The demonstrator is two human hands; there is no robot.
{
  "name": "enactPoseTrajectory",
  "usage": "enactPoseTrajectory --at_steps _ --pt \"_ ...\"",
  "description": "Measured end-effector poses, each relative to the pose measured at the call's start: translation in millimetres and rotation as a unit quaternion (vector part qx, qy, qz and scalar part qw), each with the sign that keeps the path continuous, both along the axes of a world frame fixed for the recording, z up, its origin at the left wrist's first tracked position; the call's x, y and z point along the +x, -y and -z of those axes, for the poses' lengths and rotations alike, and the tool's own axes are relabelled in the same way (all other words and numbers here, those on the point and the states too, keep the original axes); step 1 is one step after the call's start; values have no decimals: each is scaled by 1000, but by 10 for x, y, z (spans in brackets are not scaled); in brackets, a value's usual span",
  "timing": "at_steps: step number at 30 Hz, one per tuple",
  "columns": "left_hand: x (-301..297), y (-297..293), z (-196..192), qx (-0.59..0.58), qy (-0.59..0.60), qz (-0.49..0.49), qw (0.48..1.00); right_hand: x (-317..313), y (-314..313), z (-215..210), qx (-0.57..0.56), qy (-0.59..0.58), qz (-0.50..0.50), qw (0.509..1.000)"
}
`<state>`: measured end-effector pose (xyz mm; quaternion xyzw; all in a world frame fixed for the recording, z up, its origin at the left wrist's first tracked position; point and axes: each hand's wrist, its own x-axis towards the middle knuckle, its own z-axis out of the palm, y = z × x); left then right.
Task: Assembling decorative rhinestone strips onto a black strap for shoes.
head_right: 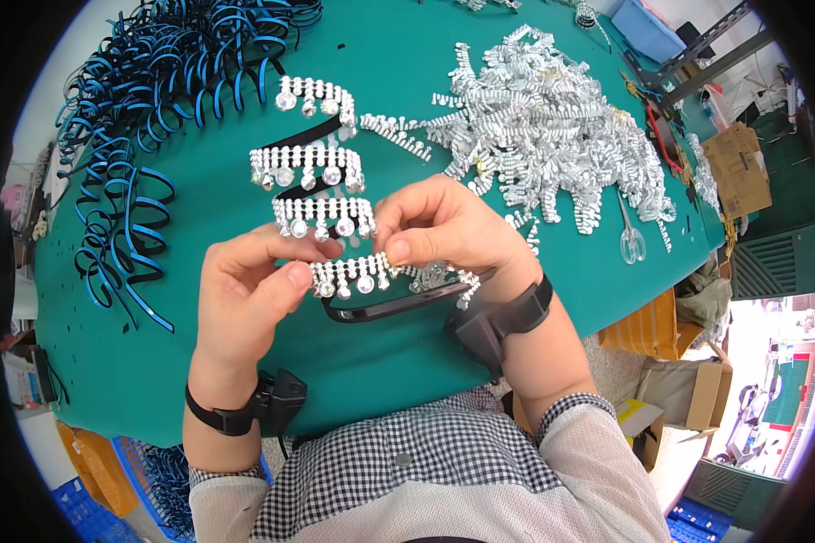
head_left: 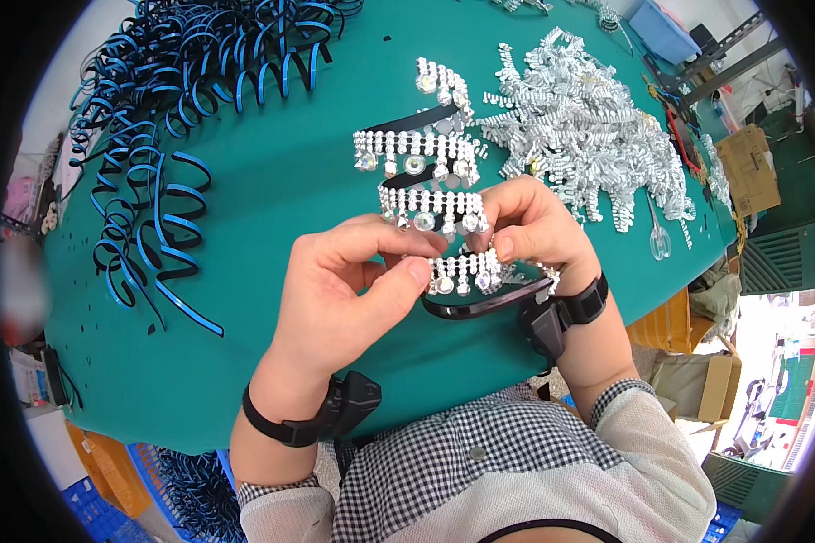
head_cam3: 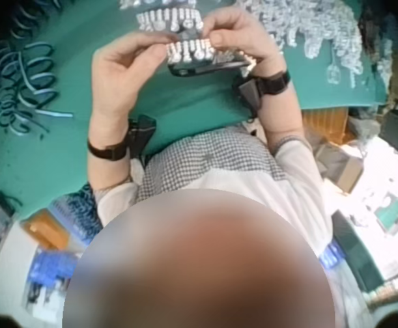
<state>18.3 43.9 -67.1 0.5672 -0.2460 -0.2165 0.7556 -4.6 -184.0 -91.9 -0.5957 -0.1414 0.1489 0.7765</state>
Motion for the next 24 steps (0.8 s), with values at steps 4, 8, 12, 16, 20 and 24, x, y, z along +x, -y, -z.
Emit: enactPoseTrajectory --at_steps 4,8,12,16,20,24 --pt "13 -21 18 -2 -22 12 1000 7 1 -34 6 -10 -17 1000" --pt "11 -18 11 8 -32 14 999 9 2 -37 3 12 -32 999" --pt "2 -13 23 27 -28 0 999 15 0 -14 -7 12 -43 999" --pt "10 -11 36 62 -17 -11 998 5 -29 -28 -31 1 -36 999" --pt "14 -5 28 65 -58 -16 996 -2 -39 -66 -21 1 -29 999" --pt "78 -4 4 33 -22 17 999 -8 26 -88 -14 9 -2 1000"
